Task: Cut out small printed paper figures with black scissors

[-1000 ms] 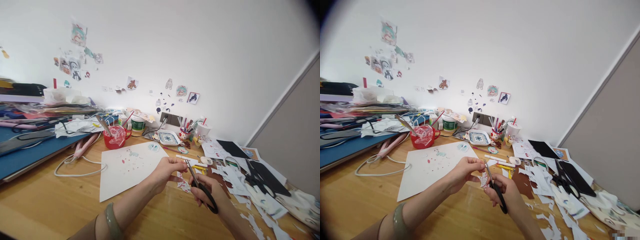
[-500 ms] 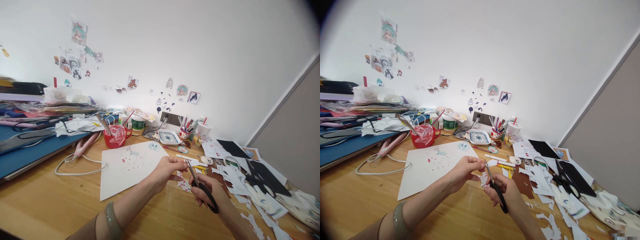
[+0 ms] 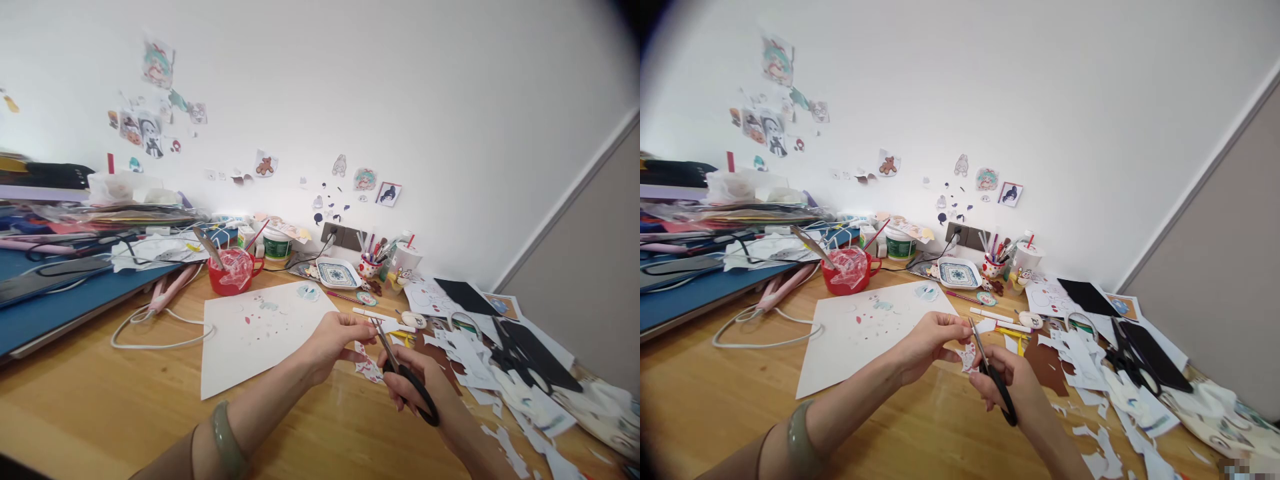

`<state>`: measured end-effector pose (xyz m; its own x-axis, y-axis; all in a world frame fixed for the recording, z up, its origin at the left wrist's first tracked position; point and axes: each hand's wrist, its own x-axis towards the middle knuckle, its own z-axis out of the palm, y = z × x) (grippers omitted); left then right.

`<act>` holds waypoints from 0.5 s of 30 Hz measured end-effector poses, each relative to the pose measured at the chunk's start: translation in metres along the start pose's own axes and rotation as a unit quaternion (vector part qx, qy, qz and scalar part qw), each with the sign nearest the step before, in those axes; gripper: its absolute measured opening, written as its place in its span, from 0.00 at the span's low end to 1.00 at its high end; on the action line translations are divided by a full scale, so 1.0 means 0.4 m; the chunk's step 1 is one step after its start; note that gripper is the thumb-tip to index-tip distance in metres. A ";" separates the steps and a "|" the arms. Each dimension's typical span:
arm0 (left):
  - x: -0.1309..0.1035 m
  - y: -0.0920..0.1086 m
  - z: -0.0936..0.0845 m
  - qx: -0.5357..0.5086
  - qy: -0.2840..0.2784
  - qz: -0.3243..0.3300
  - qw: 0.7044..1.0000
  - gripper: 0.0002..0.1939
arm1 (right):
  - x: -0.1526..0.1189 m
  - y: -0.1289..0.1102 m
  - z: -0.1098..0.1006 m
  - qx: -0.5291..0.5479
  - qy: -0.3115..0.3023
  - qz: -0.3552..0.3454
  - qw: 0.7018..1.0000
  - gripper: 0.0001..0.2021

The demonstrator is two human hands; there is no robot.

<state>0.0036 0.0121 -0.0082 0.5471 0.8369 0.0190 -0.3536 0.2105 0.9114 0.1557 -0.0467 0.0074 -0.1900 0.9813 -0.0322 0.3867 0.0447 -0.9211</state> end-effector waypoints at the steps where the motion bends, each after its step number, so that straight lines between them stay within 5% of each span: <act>1: 0.000 0.000 0.000 0.001 0.000 -0.001 1.000 0.09 | -0.001 0.000 0.000 0.001 0.000 0.001 1.000 0.07; 15: 0.000 0.003 0.001 0.011 0.008 -0.001 1.000 0.11 | -0.002 -0.001 0.001 0.004 0.016 0.024 1.000 0.09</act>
<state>0.0037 0.0121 -0.0070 0.5354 0.8445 0.0108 -0.3354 0.2009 0.9204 0.1551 -0.0474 0.0077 -0.1417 0.9879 -0.0635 0.3867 -0.0038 -0.9222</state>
